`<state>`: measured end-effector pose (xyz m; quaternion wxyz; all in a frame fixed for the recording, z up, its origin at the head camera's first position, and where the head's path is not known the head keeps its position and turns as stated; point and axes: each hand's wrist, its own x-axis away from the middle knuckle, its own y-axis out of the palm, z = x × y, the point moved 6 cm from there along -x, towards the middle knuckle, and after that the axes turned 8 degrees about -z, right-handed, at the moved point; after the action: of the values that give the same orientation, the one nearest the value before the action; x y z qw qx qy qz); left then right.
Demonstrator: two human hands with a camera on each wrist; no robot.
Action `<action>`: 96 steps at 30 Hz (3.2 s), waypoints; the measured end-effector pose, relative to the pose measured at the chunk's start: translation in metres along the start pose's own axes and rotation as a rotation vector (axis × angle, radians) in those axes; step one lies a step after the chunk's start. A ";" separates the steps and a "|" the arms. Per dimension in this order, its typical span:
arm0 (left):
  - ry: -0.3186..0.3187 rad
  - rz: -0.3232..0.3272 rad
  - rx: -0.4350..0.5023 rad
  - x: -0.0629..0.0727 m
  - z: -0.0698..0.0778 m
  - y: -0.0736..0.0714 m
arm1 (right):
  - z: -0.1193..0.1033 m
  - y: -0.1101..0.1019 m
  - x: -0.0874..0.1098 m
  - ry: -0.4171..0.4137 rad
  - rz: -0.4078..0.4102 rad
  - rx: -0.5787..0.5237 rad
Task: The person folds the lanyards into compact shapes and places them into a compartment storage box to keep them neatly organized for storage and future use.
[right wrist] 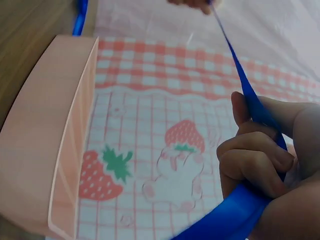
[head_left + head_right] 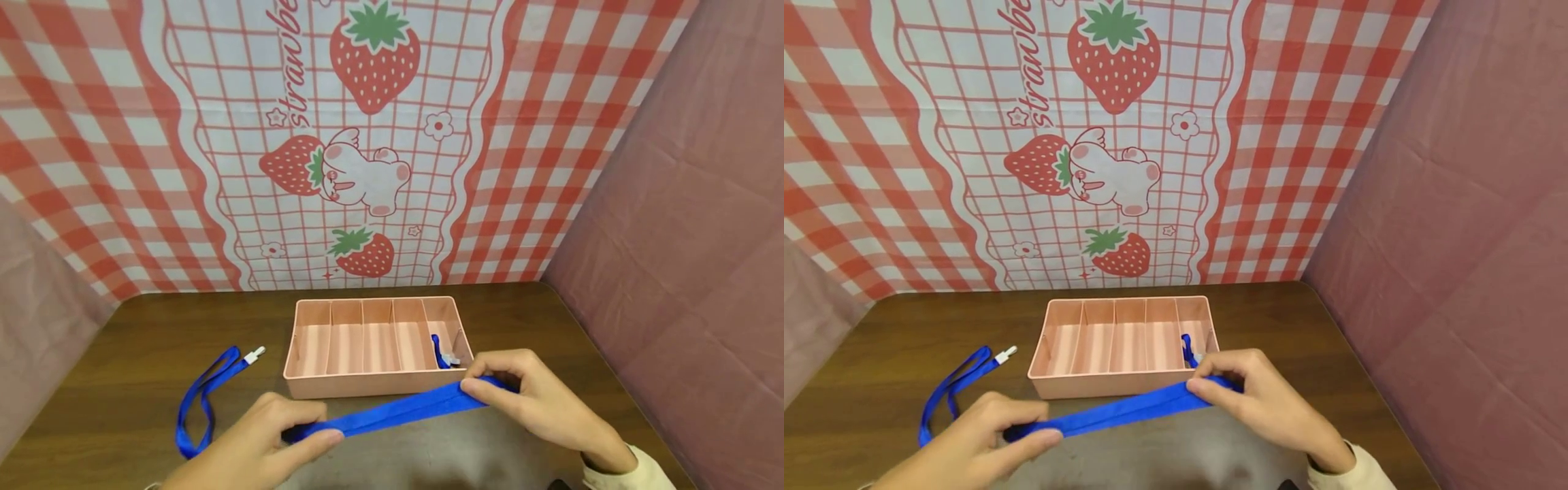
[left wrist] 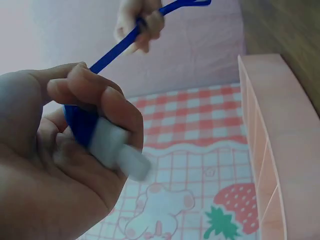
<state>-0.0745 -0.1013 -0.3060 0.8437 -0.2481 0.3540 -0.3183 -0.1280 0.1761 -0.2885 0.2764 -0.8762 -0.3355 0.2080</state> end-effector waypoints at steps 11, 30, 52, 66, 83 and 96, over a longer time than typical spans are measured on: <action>-0.028 0.065 -0.023 0.009 0.002 -0.023 | 0.028 -0.008 0.019 -0.003 0.002 0.018; -0.111 0.191 -0.220 -0.002 0.013 -0.028 | -0.018 0.048 -0.009 -0.144 -0.130 0.292; -0.066 0.345 -0.248 -0.056 0.045 -0.059 | -0.064 0.075 -0.082 -0.283 -0.207 -0.496; -0.100 0.411 0.045 -0.079 0.028 -0.086 | -0.061 0.064 -0.089 -0.231 -0.251 -0.829; -0.039 0.480 -0.234 -0.080 0.033 -0.075 | -0.074 0.046 -0.092 -0.371 0.371 -0.096; -0.065 0.434 -0.145 -0.078 0.027 -0.075 | -0.062 0.054 -0.093 -0.252 0.162 -0.538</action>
<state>-0.1237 -0.0909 -0.2069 0.8833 -0.2362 0.3937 -0.0951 -0.1324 0.0553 -0.2584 -0.0267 -0.9091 -0.3391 0.2404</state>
